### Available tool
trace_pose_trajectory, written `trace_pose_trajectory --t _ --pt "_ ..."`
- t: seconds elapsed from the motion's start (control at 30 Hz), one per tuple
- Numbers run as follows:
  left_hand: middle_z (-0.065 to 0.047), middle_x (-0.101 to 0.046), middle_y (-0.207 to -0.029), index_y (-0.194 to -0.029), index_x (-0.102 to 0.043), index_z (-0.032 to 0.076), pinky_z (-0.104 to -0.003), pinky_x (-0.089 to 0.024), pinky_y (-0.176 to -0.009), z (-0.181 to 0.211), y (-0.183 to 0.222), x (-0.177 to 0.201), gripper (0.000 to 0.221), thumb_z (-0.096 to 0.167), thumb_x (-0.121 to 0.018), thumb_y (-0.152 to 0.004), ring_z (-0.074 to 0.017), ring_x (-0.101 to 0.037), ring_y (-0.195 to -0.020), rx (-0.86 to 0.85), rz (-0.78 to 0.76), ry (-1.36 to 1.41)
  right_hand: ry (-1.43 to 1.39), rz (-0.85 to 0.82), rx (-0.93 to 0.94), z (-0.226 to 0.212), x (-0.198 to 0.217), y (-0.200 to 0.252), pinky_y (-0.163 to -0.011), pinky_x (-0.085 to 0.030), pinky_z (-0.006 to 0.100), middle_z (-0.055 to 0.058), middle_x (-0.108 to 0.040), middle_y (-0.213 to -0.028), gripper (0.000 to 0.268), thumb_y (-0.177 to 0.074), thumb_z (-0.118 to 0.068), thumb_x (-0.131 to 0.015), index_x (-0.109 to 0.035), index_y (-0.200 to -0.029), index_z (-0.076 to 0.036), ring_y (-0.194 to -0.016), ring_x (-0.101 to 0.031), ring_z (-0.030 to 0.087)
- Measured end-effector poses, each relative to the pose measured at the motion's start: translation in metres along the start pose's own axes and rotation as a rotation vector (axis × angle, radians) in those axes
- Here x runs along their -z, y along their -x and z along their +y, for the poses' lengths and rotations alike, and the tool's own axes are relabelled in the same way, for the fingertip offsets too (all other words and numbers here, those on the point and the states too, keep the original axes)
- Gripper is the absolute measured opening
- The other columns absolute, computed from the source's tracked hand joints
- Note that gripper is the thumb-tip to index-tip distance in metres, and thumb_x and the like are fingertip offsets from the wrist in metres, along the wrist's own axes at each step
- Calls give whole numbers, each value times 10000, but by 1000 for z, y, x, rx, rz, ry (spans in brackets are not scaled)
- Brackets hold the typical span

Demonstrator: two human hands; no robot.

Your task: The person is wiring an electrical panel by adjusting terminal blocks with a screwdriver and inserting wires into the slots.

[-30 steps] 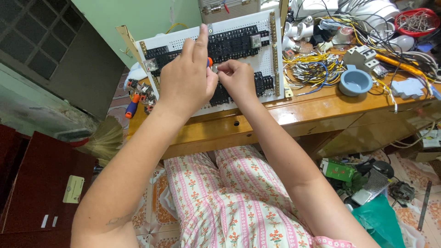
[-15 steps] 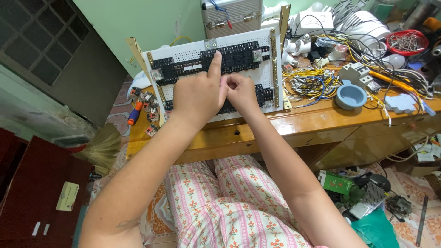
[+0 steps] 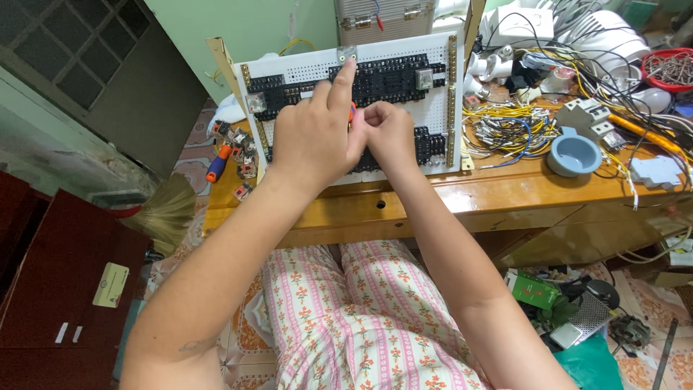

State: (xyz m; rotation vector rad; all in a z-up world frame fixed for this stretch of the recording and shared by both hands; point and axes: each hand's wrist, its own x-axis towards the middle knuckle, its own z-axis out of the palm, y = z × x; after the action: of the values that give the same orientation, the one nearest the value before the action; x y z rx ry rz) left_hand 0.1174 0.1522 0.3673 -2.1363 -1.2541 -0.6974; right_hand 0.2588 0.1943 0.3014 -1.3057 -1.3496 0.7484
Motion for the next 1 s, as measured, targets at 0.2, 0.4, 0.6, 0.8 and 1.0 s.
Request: trace_pose_trajectory --t 0.2,0.4,0.6,0.8,1.0 --pt "-40 -628 -966 -1448 -567 88 -400 -458 -463 -3 2 -2 611 289 -655 -877 -252 -620 -622 -55 104 89 -18 12 -46 -7 1 7 -648 -542 240 -17 -741 -790 159 -847 -268 -759 -727 -806 -118 -716 -647 67" --pt "-37 -556 -1033 -1626 -314 143 -386 -455 -527 0 0 3 829 412 -686 -936 -237 -595 -795 -13 19 -14 23 40 35 2 -3 6 -623 -485 250 -33 -711 -726 192 -904 -245 -701 -717 -764 -115 -669 -591 56" --pt "26 -593 -803 -1511 -529 159 -344 -413 -528 -11 1 -5 553 408 -664 -1036 -192 -534 -607 -126 152 -143 89 68 90 5 -5 7 -614 -486 266 -19 -673 -742 218 -887 -284 -736 -691 -747 -123 -687 -577 89" --pt "-44 -605 -1055 -1543 -421 95 -374 -430 -622 -11 0 8 762 359 -695 -884 -227 -619 -832 -139 6 -12 85 85 164 17 -8 5 -614 -495 266 -10 -664 -749 142 -847 -180 -755 -673 -746 -124 -666 -584 98" --pt "66 -570 -702 -1383 -666 190 -308 -349 -553 0 11 -3 484 546 -621 -1059 -129 -461 -514 -197 211 -308 136 76 104 16 -5 6 -588 -417 281 -17 -655 -732 88 -860 -146 -652 -706 -792 -132 -664 -525 108"
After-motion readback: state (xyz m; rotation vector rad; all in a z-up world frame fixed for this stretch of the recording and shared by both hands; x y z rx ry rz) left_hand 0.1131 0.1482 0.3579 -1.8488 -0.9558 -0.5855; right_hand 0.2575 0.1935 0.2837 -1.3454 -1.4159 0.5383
